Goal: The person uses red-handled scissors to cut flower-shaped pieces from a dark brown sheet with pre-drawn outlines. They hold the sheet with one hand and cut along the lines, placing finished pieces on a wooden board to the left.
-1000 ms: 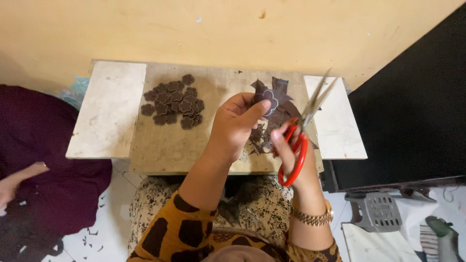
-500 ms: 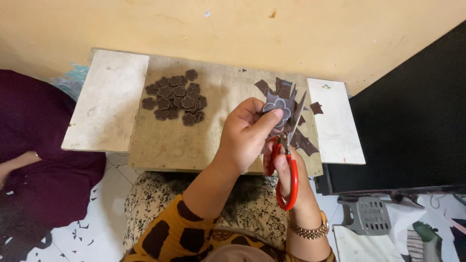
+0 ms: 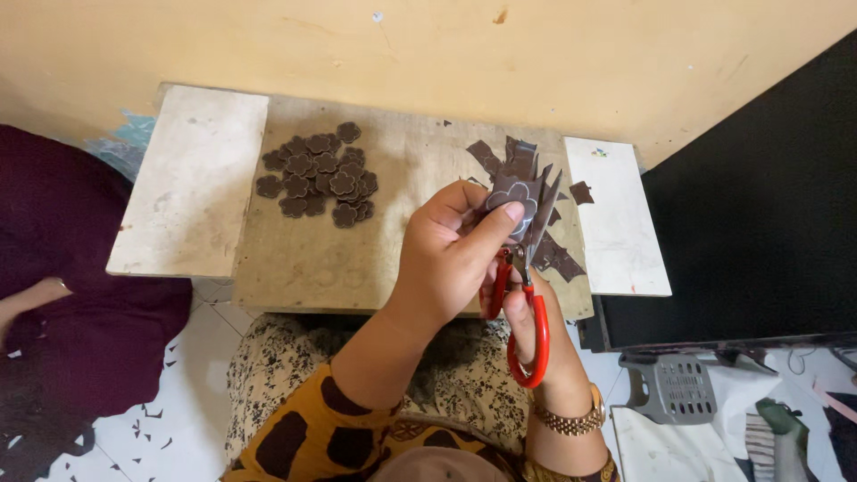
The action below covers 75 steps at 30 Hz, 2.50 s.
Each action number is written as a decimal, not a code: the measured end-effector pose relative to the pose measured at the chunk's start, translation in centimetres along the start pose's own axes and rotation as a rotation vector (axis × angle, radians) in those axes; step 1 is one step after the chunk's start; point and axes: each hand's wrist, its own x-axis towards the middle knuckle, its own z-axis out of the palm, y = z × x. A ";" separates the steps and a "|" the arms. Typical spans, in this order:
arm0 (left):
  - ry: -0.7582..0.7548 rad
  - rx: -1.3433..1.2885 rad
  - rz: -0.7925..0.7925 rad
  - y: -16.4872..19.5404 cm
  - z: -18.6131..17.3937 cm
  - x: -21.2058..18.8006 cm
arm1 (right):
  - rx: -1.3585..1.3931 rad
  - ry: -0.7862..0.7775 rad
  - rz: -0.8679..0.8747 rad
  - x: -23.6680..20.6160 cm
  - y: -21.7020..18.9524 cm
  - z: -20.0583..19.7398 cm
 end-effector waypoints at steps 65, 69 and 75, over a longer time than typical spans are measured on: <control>0.050 0.093 -0.088 -0.8 -2.0 1.2 | 0.063 0.009 0.152 -1.4 2.5 -1.2; 0.044 0.123 -0.071 -0.7 -2.0 1.2 | 0.059 0.007 0.180 -1.4 2.6 -1.2; -0.009 0.323 -0.069 0.0 -2.3 1.3 | 0.092 -0.050 0.121 -1.3 2.0 -1.2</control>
